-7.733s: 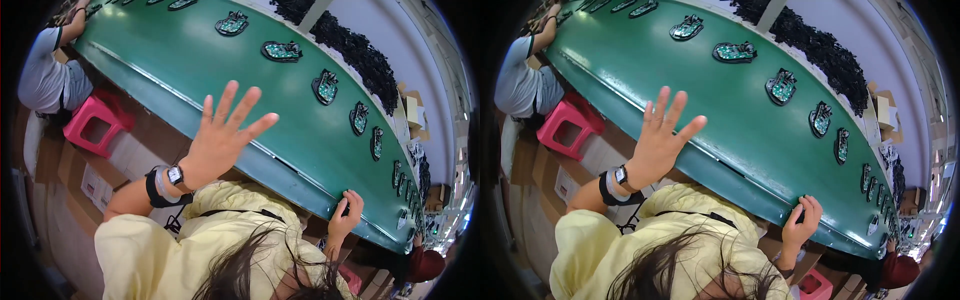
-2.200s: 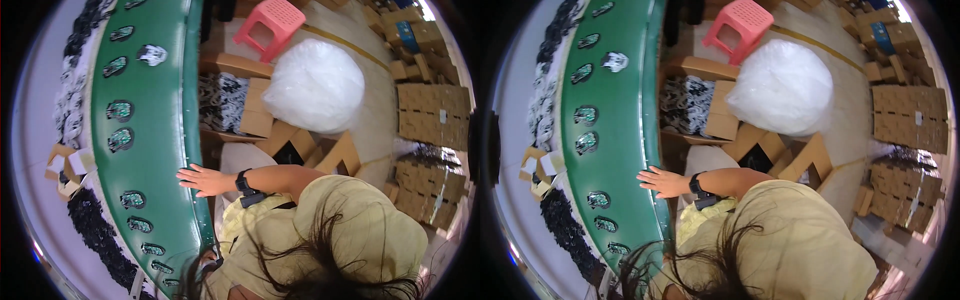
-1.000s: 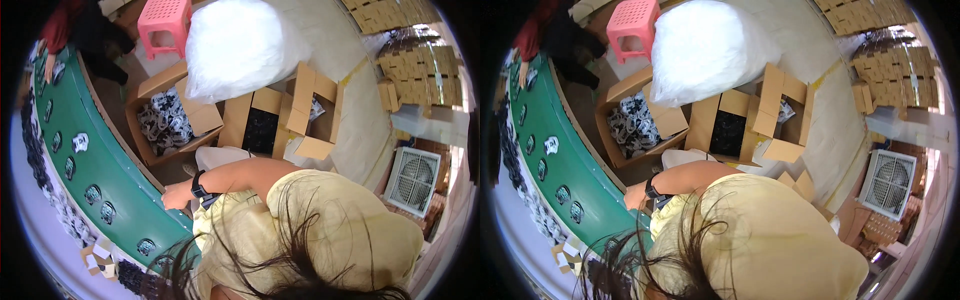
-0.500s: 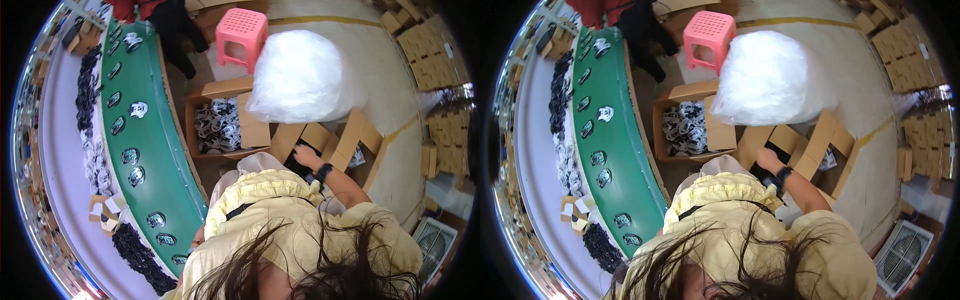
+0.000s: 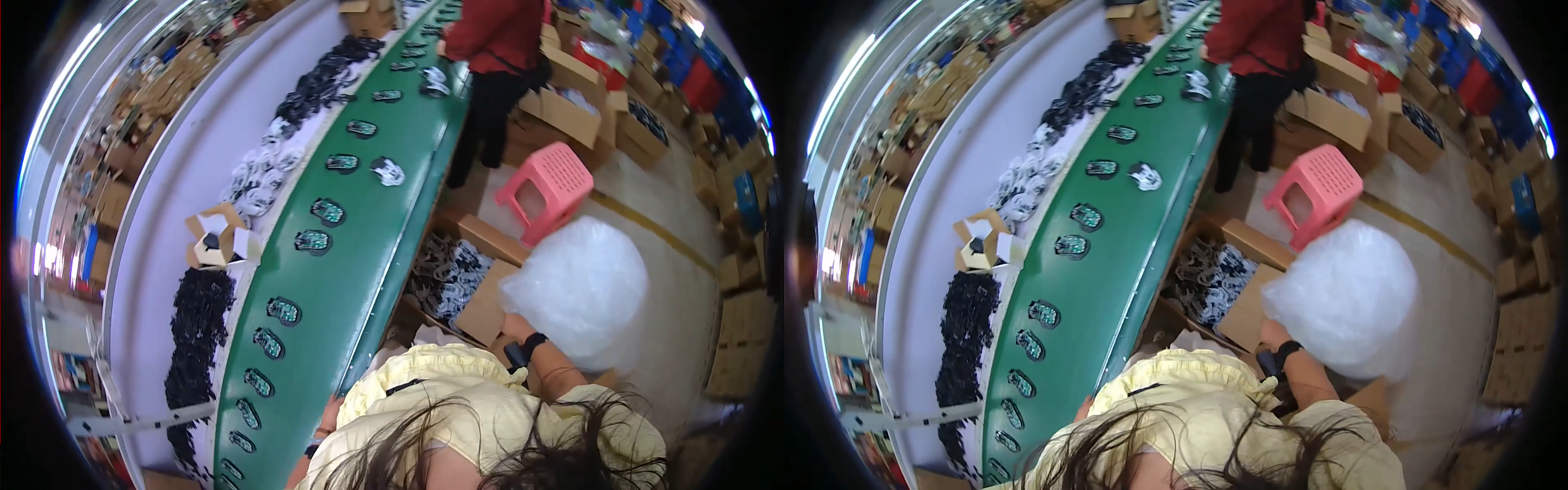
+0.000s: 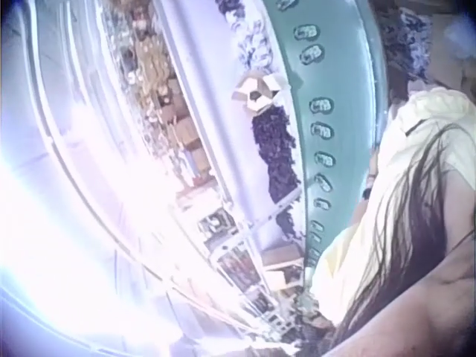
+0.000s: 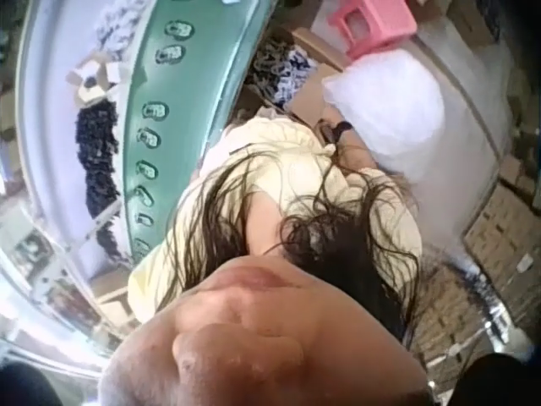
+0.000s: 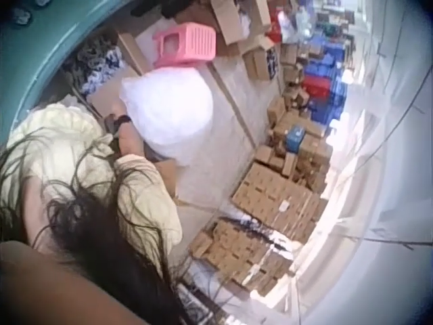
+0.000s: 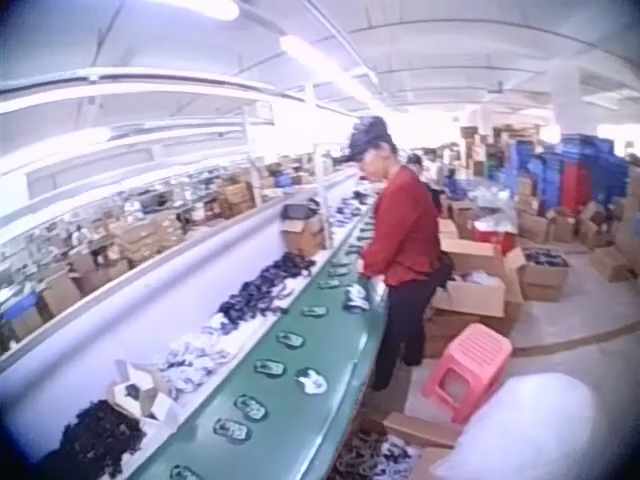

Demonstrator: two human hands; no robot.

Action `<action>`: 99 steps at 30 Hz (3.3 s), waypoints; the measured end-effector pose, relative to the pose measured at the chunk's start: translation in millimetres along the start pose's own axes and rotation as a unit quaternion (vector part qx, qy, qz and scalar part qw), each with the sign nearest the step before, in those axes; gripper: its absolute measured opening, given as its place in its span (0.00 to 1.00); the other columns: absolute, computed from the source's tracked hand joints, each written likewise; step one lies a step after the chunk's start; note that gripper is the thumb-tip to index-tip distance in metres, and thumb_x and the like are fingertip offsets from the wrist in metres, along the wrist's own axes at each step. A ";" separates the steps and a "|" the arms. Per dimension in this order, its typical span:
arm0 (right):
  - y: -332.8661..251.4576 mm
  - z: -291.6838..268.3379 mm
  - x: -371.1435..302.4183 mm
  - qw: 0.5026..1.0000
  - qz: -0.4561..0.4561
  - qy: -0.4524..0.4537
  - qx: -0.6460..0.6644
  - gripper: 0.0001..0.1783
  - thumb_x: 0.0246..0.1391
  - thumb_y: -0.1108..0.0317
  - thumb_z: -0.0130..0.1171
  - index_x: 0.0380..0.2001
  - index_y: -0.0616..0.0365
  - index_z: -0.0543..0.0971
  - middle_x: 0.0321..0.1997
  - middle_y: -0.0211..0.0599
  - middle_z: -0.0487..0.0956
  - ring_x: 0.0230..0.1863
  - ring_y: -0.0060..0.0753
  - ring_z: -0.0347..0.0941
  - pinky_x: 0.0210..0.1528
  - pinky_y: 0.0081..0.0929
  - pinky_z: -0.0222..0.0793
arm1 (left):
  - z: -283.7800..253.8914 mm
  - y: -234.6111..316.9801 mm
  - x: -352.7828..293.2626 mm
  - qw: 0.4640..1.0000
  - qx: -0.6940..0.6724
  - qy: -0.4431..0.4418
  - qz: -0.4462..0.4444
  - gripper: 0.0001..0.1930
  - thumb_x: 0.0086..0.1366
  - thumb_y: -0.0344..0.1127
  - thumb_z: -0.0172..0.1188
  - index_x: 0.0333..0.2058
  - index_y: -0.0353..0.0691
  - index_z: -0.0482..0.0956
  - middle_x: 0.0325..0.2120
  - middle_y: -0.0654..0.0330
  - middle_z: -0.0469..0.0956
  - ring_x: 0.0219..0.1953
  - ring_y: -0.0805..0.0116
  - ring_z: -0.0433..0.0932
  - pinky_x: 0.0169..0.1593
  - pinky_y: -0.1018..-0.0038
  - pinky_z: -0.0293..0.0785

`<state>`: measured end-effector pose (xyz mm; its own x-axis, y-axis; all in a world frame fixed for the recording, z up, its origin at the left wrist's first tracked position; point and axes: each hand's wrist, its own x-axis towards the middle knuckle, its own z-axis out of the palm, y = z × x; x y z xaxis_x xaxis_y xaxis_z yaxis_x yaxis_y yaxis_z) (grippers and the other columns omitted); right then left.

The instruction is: Assembling computer mouse components on a production line.

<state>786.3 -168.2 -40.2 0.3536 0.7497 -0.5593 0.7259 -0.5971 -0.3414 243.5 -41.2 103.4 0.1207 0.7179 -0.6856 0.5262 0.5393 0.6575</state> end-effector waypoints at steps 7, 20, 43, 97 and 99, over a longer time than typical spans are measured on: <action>-124.3 -99.3 93.2 0.983 -0.125 0.126 0.044 0.13 0.43 0.66 0.53 0.31 0.61 0.78 0.32 0.57 0.77 0.36 0.58 0.74 0.40 0.46 0.70 | 21.5 -61.1 -25.1 0.983 -0.105 0.089 -0.120 0.17 0.56 0.41 0.58 0.41 0.35 0.77 0.39 0.56 0.77 0.42 0.62 0.75 0.50 0.67 0.69; -252.4 -44.6 76.9 0.957 -0.229 -0.158 -0.081 0.16 0.42 0.63 0.53 0.32 0.64 0.78 0.33 0.56 0.77 0.37 0.56 0.74 0.41 0.45 0.70 | -19.1 61.6 -39.7 0.966 0.055 0.086 -0.238 0.22 0.58 0.40 0.56 0.48 0.33 0.71 0.48 0.49 0.73 0.48 0.58 0.74 0.52 0.67 0.67; -195.4 -55.3 205.8 0.835 -0.341 -0.416 -0.117 0.18 0.43 0.57 0.59 0.29 0.63 0.80 0.29 0.43 0.79 0.28 0.40 0.73 0.30 0.37 0.66 | -19.6 -43.8 65.8 0.944 -0.221 -0.106 -0.222 0.24 0.63 0.43 0.51 0.54 0.36 0.65 0.50 0.52 0.71 0.47 0.61 0.72 0.52 0.68 0.67; -377.5 -224.8 245.4 0.938 -0.318 -0.008 -0.140 0.28 0.37 0.62 0.66 0.44 0.61 0.72 0.44 0.48 0.75 0.45 0.48 0.72 0.46 0.36 0.69 | 45.4 43.4 -32.6 0.957 -0.159 0.232 -0.070 0.24 0.59 0.26 0.57 0.54 0.34 0.65 0.45 0.49 0.75 0.44 0.65 0.75 0.45 0.72 0.72; -387.9 -225.7 224.5 0.956 -0.277 -0.049 0.083 0.28 0.37 0.59 0.66 0.42 0.61 0.72 0.37 0.46 0.77 0.39 0.45 0.74 0.42 0.33 0.69 | 35.6 79.3 -34.6 0.958 -0.143 0.234 -0.087 0.24 0.59 0.27 0.56 0.55 0.34 0.65 0.48 0.49 0.73 0.47 0.63 0.74 0.49 0.72 0.70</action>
<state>717.3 296.2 137.1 -0.1205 0.9388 -0.3227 0.6789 -0.1592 -0.7168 311.1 -38.9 168.1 -0.3727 0.6890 -0.6216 0.2445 0.7191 0.6505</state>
